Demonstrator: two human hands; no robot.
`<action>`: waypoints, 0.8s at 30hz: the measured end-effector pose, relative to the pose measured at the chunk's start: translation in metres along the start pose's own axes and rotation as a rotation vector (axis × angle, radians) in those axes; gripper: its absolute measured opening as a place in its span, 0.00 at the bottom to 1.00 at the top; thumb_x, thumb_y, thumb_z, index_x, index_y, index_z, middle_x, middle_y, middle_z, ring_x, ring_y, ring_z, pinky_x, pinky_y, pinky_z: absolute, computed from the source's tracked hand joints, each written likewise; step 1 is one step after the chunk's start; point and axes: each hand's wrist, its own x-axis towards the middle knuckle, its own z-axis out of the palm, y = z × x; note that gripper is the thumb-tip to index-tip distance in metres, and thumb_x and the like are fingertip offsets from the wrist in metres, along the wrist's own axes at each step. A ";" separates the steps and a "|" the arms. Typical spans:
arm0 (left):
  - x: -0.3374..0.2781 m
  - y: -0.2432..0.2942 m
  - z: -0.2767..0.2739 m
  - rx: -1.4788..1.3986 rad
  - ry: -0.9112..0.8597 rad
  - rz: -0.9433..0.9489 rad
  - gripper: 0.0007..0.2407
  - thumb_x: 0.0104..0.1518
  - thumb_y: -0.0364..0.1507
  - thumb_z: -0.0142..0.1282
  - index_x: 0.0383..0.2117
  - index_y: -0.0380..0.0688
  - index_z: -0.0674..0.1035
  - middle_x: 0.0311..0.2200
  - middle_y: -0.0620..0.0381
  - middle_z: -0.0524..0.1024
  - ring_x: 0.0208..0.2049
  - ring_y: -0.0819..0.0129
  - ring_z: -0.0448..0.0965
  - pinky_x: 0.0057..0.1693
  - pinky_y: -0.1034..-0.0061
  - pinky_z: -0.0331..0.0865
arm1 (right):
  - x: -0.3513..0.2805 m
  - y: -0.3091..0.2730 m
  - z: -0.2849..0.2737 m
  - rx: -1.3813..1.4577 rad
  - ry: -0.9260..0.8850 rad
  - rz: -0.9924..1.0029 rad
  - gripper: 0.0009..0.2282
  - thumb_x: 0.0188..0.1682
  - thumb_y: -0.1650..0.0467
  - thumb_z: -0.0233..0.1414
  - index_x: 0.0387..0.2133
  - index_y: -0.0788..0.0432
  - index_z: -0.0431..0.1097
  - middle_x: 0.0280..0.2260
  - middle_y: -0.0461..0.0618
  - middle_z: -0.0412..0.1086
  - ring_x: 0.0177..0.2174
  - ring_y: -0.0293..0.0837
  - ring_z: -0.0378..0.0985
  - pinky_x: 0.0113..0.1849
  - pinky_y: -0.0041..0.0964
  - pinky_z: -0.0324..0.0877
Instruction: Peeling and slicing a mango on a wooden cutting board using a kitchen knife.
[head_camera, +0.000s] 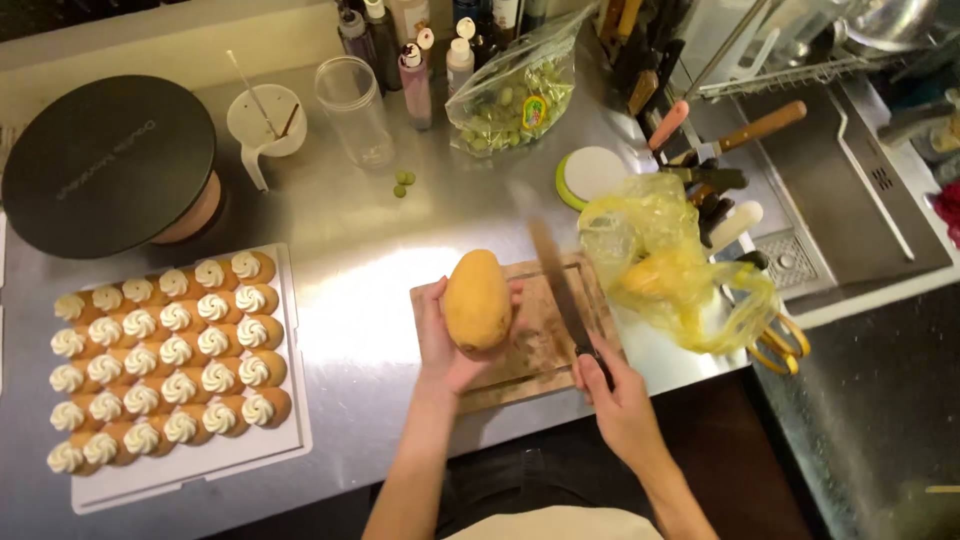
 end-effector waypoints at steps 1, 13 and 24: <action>-0.003 0.001 0.002 0.006 -0.005 -0.017 0.31 0.56 0.51 0.46 0.60 0.41 0.70 0.50 0.44 0.78 0.47 0.58 0.80 0.50 0.59 0.76 | -0.009 -0.027 0.007 0.004 0.018 0.000 0.17 0.61 0.67 0.47 0.59 0.63 0.69 0.29 0.44 0.68 0.27 0.33 0.67 0.30 0.28 0.65; -0.021 0.025 0.004 0.080 0.059 -0.130 0.26 0.60 0.54 0.47 0.51 0.47 0.76 0.40 0.50 0.78 0.37 0.54 0.80 0.44 0.57 0.78 | -0.066 -0.126 0.082 -0.957 0.063 -0.597 0.26 0.45 0.66 0.59 0.59 0.55 0.66 0.34 0.54 0.77 0.30 0.54 0.79 0.32 0.43 0.72; -0.036 0.049 0.018 0.115 0.178 -0.196 0.26 0.58 0.54 0.45 0.52 0.49 0.74 0.43 0.51 0.78 0.39 0.55 0.81 0.44 0.56 0.80 | -0.075 -0.125 0.105 -1.057 0.135 -0.584 0.29 0.44 0.61 0.60 0.62 0.53 0.64 0.30 0.50 0.76 0.26 0.51 0.77 0.30 0.43 0.70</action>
